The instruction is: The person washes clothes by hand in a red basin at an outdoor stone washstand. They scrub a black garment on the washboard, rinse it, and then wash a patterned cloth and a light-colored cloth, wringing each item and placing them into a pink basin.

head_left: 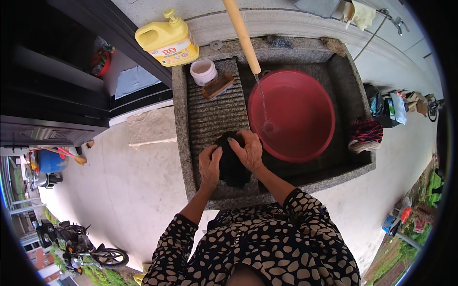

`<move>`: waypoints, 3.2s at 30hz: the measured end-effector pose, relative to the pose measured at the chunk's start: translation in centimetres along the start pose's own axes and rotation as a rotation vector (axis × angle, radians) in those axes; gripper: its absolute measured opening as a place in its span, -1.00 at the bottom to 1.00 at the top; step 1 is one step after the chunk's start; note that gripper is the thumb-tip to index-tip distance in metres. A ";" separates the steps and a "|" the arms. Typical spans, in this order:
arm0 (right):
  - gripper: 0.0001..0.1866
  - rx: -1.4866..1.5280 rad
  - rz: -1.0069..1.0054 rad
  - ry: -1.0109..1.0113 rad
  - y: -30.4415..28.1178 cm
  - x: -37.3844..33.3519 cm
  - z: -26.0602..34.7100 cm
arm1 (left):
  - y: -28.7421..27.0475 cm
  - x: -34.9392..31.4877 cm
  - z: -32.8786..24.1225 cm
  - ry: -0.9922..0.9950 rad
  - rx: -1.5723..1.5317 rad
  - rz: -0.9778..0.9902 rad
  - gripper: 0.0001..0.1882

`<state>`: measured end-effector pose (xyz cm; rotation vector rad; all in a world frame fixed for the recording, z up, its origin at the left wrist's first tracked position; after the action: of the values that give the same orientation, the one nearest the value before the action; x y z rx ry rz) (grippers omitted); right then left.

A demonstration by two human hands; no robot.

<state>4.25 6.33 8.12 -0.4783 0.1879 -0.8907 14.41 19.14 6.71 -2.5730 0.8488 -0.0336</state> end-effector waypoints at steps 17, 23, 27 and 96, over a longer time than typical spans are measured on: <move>-0.60 -0.438 0.135 0.144 4.0 5.7 -2.4 | 1.5 5.4 2.6 -0.253 0.699 0.003 -0.36; -0.14 -0.269 0.216 0.090 1.4 0.6 -1.3 | -0.5 6.0 6.0 -0.611 -0.328 -0.091 -0.27; -0.20 -0.225 0.138 0.186 -0.1 -5.6 -1.6 | 1.9 -0.1 1.0 -0.663 -1.043 0.252 -0.39; -0.60 0.631 -0.827 0.254 -53.1 -5.2 -22.9 | 52.2 -13.1 -21.2 -0.361 -0.593 1.170 -0.13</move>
<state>-44.22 -25.28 12.96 0.1849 -0.0810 -1.7438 -28.83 -19.24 6.27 -1.9739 2.2647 1.1059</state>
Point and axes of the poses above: each hand's wrist, its own x-axis towards the middle knuckle, its own y-axis out of the palm, z = x × y, the point moved 6 cm from there along x, towards the middle knuckle, and after that the axes turned 2 degrees about x, right-handed, at the moved point
